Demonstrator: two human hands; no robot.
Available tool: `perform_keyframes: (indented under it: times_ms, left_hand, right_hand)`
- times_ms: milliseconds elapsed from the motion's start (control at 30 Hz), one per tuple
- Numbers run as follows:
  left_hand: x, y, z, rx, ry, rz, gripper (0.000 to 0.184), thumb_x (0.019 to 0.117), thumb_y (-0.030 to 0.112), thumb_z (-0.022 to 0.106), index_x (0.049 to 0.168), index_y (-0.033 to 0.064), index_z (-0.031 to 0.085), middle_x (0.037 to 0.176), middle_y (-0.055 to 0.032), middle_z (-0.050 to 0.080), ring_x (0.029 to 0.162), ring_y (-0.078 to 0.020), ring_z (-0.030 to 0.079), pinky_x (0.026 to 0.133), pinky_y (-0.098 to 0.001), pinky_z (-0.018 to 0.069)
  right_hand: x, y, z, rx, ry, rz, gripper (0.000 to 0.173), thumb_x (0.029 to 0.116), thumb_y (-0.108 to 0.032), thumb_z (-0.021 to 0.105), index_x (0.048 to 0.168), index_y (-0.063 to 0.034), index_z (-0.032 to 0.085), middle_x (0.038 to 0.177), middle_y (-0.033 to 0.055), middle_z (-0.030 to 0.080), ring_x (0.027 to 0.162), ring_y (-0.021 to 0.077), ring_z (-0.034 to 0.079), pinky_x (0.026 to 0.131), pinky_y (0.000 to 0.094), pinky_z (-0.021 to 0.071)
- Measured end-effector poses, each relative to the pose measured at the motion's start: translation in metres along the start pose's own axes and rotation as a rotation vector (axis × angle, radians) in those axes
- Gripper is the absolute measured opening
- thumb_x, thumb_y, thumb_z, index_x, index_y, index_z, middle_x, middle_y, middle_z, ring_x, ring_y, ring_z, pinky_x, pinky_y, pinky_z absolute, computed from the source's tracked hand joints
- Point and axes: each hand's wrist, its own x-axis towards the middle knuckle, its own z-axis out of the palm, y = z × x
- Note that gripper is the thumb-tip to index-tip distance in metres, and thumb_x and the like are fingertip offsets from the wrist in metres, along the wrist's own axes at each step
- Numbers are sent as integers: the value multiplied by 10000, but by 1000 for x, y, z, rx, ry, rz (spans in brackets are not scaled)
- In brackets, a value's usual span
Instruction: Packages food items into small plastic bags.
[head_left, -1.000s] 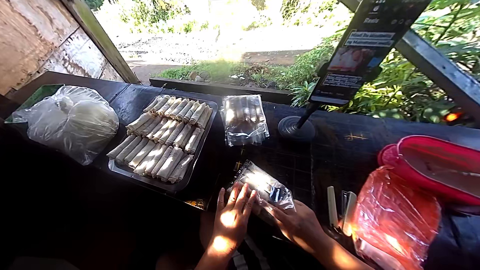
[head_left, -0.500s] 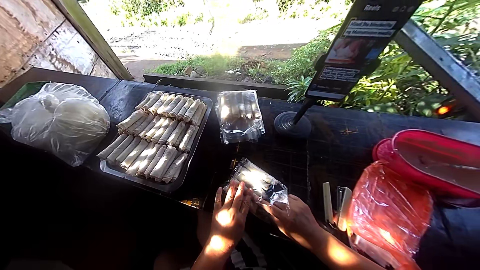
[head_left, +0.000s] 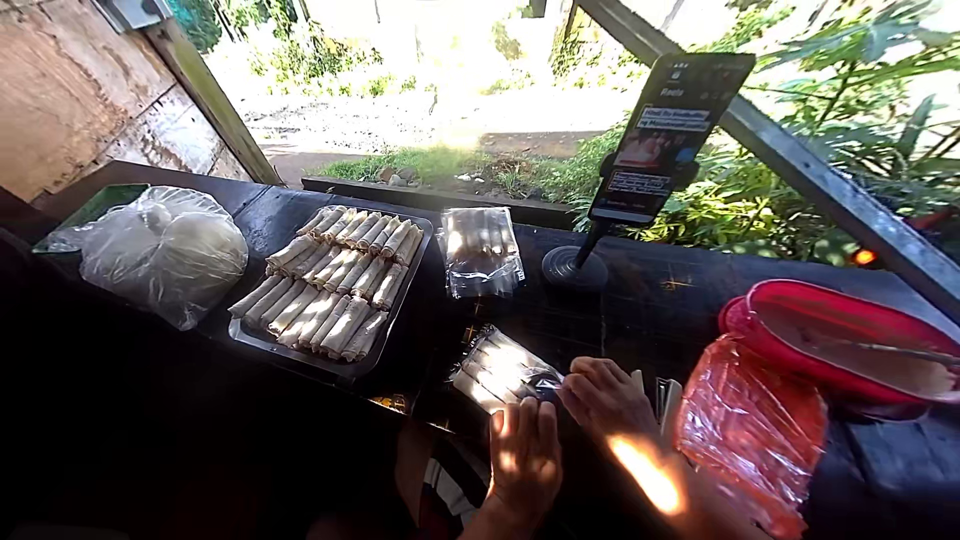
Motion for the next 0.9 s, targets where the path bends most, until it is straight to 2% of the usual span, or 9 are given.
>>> perform_keyframes:
  times_ms: [67,167,300,367,500,567,700,800,900]
  left_hand:
    - [4,-6,-10,13,-6,-32,112,859,79,608,869,86,720,822,-56,687,741,-217,659,642,-330,517]
    - [-2,-19,-38,8,-32,-47,128,878,84,589,821,118,699,788,-36,675,734,-196,654,640,-298,522]
    - [-22,-27,-51,-1,-120,-110,120,810,54,611,872,48,714,828,-92,696,727,-220,701,636,-308,583]
    - [-29,-24,-51,-73,-151,-174,148,792,27,632,921,12,704,890,-140,702,747,-250,718,641,-324,595]
    - [-34,-22,-45,-110,-102,-170,194,788,11,645,975,24,698,918,-137,683,765,-216,705,694,-260,587]
    - [-34,-22,-43,-109,-93,-154,164,824,8,643,978,23,697,909,-138,683,760,-219,707,705,-259,592]
    - [-31,-23,-43,-120,-113,-171,186,805,-21,642,976,16,705,907,-143,689,731,-217,711,663,-269,596]
    - [-30,-23,-49,-79,-146,-183,202,771,31,637,962,18,702,918,-133,702,713,-210,712,617,-277,589]
    - [-26,-26,-47,40,-155,-136,235,818,188,612,978,58,725,933,-92,724,843,-238,708,741,-323,572]
  right_hand:
    - [1,-5,-4,-1,3,-90,279,919,-201,541,720,-55,670,891,136,717,907,322,715,720,410,579]
    - [-9,-27,-9,68,-35,-122,224,862,-167,546,699,-72,665,879,104,728,907,283,725,726,389,589]
    - [-14,-40,6,163,-100,-133,290,915,-365,618,994,-100,706,1037,96,726,1057,301,696,907,430,560]
    - [-7,-43,16,180,-112,-148,346,826,-338,710,1024,-54,710,1039,148,727,1032,359,708,864,504,565]
    - [6,-45,31,124,-74,-219,309,802,-342,666,936,-69,724,948,141,731,917,344,714,736,480,547]
    - [11,-44,39,101,-22,-248,200,773,-215,657,894,-68,719,901,134,725,863,336,705,674,451,526]
    - [9,-47,50,61,62,-235,186,853,-253,568,850,-117,696,857,91,713,842,290,686,683,412,503]
    - [1,-48,30,92,-31,-153,240,832,-290,644,926,-88,731,958,140,727,944,343,708,770,462,552]
    - [-19,-44,16,104,1,-93,220,913,-226,538,975,-92,701,960,125,697,921,313,689,741,414,557]
